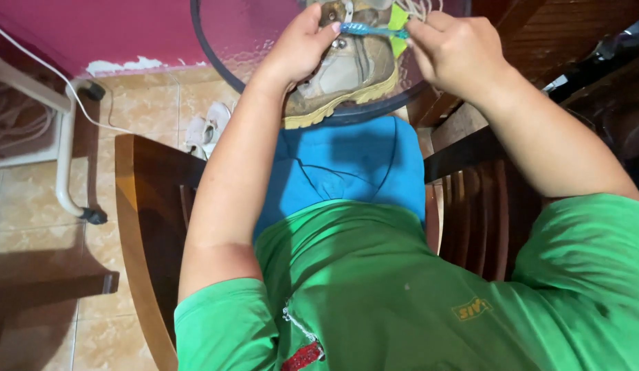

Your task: Cleaning a boot using a toothbrush and a cloth on a table.

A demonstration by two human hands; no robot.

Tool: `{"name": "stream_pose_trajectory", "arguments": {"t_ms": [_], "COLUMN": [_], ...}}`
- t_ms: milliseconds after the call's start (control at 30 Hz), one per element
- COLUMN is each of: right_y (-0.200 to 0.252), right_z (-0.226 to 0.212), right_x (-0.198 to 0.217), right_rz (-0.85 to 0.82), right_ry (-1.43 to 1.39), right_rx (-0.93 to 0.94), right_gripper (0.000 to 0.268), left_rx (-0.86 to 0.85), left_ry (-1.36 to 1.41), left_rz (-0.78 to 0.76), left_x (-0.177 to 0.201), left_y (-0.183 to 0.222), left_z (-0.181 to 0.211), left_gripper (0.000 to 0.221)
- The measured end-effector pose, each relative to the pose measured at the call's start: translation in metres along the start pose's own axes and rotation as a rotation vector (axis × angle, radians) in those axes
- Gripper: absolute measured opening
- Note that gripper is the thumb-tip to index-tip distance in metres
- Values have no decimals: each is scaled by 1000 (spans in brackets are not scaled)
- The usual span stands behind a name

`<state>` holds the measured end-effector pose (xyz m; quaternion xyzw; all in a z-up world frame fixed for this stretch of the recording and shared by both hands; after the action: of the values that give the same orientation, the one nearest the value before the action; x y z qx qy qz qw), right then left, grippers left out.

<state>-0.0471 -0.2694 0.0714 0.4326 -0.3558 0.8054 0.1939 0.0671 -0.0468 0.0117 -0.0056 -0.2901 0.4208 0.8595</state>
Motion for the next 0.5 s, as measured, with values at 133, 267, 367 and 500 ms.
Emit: {"name": "stream_pose_trajectory", "arguments": {"t_ms": [133, 267, 367, 500], "right_y": [-1, 2, -6, 4], "right_z": [0, -18, 14, 13], "right_x": [4, 5, -4, 12], "right_rz": [-21, -21, -24, 43], "right_ry": [195, 200, 87, -151], "right_rx": [-106, -23, -150, -96], "right_gripper": [10, 20, 18, 33], "left_rx": [-73, -99, -105, -62], "left_ry": [-18, -76, -80, -42], "left_rz": [42, 54, 79, 17], "left_x": [2, -2, -1, -6], "left_y": [-3, -3, -3, -4], "left_z": [2, 0, -7, 1], "left_gripper": [21, 14, 37, 29]}}
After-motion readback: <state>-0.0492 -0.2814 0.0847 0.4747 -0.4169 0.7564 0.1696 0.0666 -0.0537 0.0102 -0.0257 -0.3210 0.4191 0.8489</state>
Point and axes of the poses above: each hand's wrist, its own y-axis away from the middle knuckle, its own x-axis out of the back of the hand, z = x × y, the point moved 7 cm from there along -y, towards the middle knuckle, and after that the axes turned 12 degrees about -z, right-handed, at the moved point
